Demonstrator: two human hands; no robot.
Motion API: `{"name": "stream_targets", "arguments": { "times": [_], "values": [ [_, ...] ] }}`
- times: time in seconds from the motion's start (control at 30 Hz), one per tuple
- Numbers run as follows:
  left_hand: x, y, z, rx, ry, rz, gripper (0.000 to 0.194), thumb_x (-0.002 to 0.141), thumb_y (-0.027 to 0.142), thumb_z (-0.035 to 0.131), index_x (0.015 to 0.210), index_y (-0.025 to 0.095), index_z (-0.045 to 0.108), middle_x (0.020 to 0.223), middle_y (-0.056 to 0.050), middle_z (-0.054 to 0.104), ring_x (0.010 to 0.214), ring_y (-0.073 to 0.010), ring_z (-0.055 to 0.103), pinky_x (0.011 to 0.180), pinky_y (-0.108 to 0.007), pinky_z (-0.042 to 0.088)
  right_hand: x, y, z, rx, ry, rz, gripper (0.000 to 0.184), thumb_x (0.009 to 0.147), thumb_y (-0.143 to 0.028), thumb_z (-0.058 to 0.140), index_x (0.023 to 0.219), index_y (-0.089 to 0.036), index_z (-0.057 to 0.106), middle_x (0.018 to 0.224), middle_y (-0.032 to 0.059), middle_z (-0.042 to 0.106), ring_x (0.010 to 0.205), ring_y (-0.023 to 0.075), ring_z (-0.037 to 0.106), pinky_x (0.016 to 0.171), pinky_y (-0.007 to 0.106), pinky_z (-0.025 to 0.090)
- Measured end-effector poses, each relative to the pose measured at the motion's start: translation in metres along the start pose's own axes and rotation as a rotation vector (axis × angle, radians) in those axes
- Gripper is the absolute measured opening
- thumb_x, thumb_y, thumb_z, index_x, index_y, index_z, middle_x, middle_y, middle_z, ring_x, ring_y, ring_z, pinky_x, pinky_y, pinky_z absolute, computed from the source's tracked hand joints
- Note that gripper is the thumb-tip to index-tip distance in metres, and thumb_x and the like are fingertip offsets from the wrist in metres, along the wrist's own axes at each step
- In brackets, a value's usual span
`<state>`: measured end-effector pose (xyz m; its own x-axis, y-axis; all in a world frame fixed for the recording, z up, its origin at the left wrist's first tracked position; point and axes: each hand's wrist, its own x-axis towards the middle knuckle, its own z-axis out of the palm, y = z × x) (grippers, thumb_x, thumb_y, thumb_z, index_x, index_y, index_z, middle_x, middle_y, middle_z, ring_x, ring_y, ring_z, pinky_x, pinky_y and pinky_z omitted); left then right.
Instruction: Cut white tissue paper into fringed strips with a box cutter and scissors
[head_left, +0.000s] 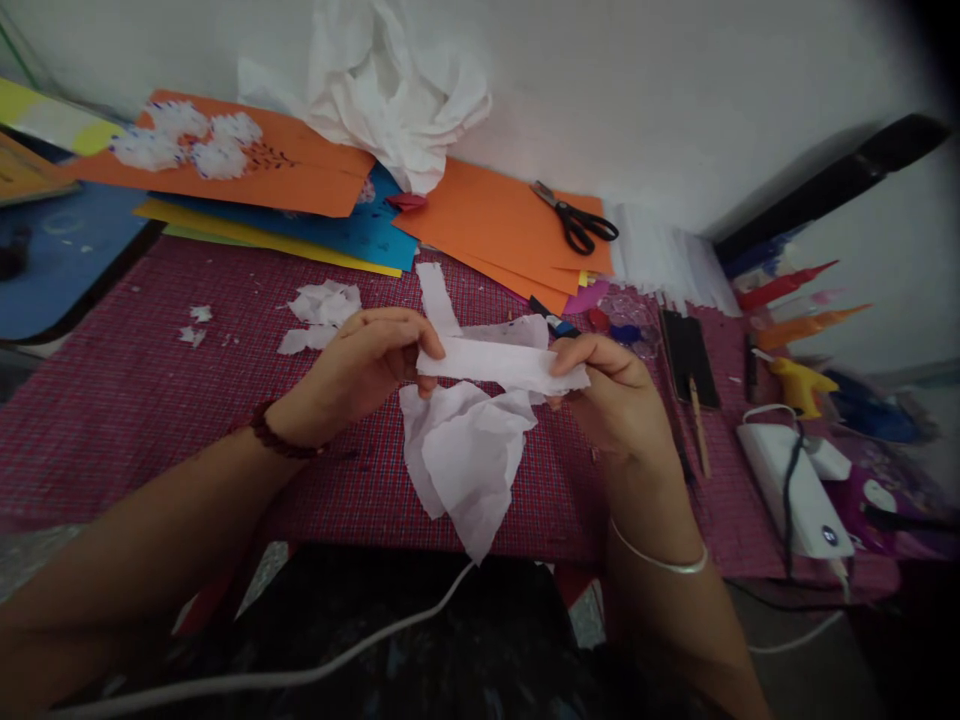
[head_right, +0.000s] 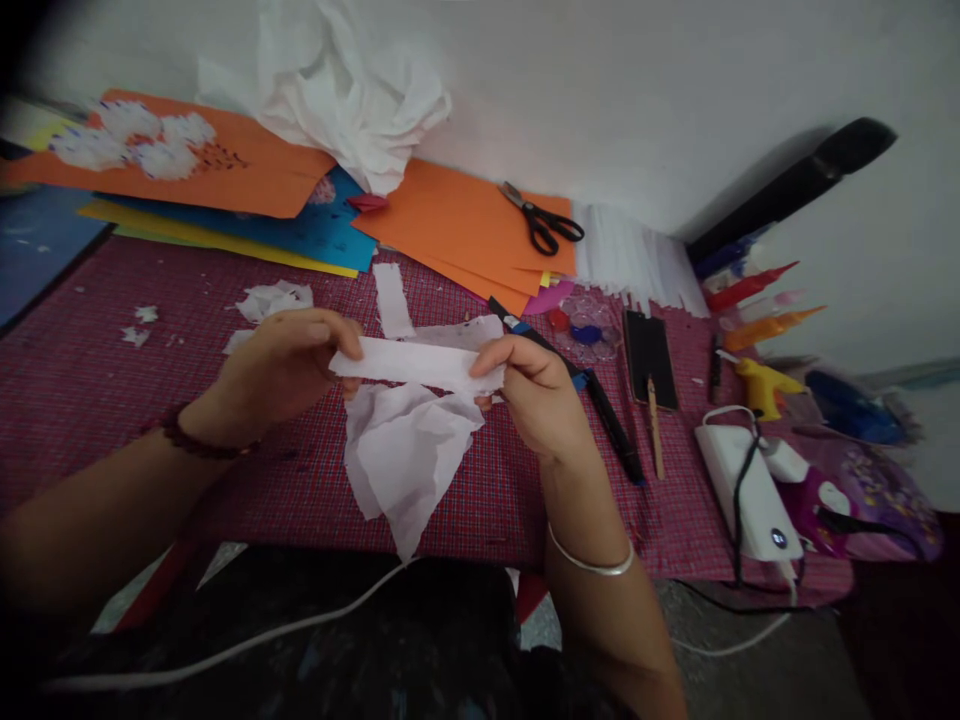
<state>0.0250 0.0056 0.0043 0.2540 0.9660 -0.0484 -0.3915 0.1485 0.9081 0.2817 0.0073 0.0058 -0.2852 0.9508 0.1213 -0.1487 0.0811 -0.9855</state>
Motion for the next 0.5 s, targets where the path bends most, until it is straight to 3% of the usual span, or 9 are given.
{"name": "stream_targets", "arguments": {
  "times": [0.07,0.13,0.33,0.5],
  "values": [
    [0.0009,-0.0016,-0.0017,0.032,-0.012,0.027,0.029,0.077,0.044,0.077,0.065,0.018,0.074,0.058,-0.006,0.063,0.048,-0.0152,0.06,0.047,-0.027,0.048,-0.0005,0.0015,-0.0008,-0.003,0.006,-0.001,0.012,0.081,-0.015,0.068,0.074,-0.025,0.073,0.062,-0.0045,0.061,0.054,0.0101,0.054,0.053,0.025,0.044],
    [0.0013,-0.0028,-0.0026,0.068,0.014,0.022,0.029,0.076,0.045,0.08,0.066,0.019,0.073,0.058,-0.005,0.063,0.048,-0.0136,0.06,0.048,-0.025,0.047,-0.0008,0.003,-0.0019,-0.018,0.012,0.008,0.014,0.081,-0.014,0.066,0.075,-0.024,0.073,0.062,-0.0047,0.061,0.053,0.0099,0.054,0.054,0.025,0.044],
    [0.0026,-0.004,-0.0008,0.14,0.049,0.018,0.013,0.072,0.013,0.081,0.072,0.018,0.068,0.059,0.001,0.062,0.05,-0.0079,0.056,0.05,-0.019,0.044,-0.0007,0.0022,-0.0037,-0.038,0.007,0.023,0.019,0.077,-0.011,0.061,0.075,-0.024,0.074,0.063,-0.0048,0.061,0.053,0.0096,0.055,0.054,0.025,0.045],
    [0.0065,-0.0063,-0.0006,0.008,0.137,-0.016,0.036,0.068,0.002,0.08,0.099,0.019,0.072,0.073,0.003,0.066,0.056,-0.0077,0.06,0.054,-0.019,0.049,-0.0035,0.0017,-0.0077,-0.089,-0.037,0.038,0.027,0.076,-0.009,0.057,0.083,-0.024,0.079,0.073,-0.0026,0.066,0.063,0.0115,0.061,0.063,0.028,0.049]
  ]
}}
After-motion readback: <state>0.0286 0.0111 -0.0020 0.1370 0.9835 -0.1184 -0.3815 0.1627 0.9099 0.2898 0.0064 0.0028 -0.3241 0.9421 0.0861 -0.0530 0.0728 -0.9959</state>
